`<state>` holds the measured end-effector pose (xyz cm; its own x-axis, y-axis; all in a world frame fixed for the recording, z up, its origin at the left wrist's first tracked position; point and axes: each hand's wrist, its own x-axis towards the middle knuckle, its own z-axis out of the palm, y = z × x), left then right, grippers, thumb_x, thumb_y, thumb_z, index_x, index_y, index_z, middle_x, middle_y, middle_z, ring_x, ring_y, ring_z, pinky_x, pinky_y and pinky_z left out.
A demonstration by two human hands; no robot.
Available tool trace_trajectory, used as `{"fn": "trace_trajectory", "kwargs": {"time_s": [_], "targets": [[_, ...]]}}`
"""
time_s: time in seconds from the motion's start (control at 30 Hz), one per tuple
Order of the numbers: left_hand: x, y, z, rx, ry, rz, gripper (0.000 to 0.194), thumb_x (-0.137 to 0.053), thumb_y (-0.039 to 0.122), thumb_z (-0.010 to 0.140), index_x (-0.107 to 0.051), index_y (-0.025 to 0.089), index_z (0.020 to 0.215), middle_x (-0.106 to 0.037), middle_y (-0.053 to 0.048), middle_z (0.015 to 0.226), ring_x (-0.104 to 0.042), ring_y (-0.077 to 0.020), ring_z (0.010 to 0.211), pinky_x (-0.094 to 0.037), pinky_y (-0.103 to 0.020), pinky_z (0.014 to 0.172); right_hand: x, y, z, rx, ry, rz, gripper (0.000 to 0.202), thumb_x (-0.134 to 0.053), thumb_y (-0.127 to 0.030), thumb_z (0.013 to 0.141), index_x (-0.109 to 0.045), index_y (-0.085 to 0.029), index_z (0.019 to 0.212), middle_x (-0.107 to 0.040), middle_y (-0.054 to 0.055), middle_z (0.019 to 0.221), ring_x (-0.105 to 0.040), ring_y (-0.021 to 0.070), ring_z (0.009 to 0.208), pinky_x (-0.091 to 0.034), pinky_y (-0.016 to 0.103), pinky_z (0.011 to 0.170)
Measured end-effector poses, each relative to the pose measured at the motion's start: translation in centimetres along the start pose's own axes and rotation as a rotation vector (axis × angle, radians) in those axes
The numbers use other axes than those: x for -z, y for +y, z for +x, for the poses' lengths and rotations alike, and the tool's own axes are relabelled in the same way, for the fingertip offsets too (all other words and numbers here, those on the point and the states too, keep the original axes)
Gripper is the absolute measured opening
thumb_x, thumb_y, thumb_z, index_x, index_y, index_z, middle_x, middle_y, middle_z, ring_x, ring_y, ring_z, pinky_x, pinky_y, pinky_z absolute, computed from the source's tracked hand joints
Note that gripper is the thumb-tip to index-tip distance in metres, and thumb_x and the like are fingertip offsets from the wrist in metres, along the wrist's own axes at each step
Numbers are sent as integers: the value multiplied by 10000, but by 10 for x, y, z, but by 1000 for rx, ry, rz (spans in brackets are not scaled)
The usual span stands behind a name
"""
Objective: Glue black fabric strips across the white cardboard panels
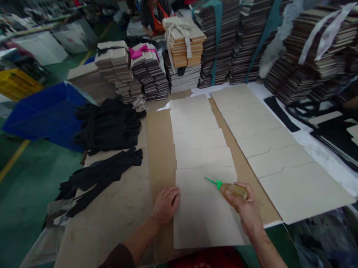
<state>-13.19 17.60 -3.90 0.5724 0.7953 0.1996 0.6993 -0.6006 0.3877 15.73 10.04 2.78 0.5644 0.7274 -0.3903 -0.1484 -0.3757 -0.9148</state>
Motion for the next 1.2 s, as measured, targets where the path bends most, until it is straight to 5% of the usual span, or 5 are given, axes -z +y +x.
{"fn": "trace_trajectory", "kwargs": {"time_s": [0.13,0.23,0.6,0.83,1.2], "targets": [[2,-12,22,1,-8,31,319,-460,237,949,-564,198,1249,-579,-98,1311,-523,-237,1204,-425,-445,1071,41,0,12,55,108,-94,583,-791,-495,589,-551,-223,1046,-615,-12,821,-566,173,681,-464,289,586],[1,-19,32,-15,-42,56,401,-466,229,937,-512,241,1335,-528,-61,1409,-463,-246,1288,-384,-456,1103,53,1,10,97,120,-232,562,-795,-498,603,-583,-212,1037,-631,4,857,-582,202,758,-481,335,686],[-4,-23,32,-8,-68,108,445,-489,208,895,-514,248,1337,-557,-71,1386,-483,-254,1264,-403,-467,1065,52,23,17,375,30,-617,421,-666,-497,757,-582,-206,1048,-594,51,1001,-574,253,929,-471,418,858],[-3,-22,33,-15,-65,105,432,-509,200,882,-531,243,1311,-567,-68,1374,-489,-255,1256,-414,-461,1049,49,6,21,585,-30,-854,303,-579,-452,834,-576,-222,1031,-571,57,1012,-566,246,942,-476,392,843],[-2,-21,34,-14,-48,92,424,-501,198,888,-539,248,1307,-576,-71,1361,-496,-257,1252,-415,-464,1045,54,-7,13,615,-85,-1009,200,-560,-383,851,-566,-259,1009,-558,43,1016,-581,232,899,-490,369,775]]}}
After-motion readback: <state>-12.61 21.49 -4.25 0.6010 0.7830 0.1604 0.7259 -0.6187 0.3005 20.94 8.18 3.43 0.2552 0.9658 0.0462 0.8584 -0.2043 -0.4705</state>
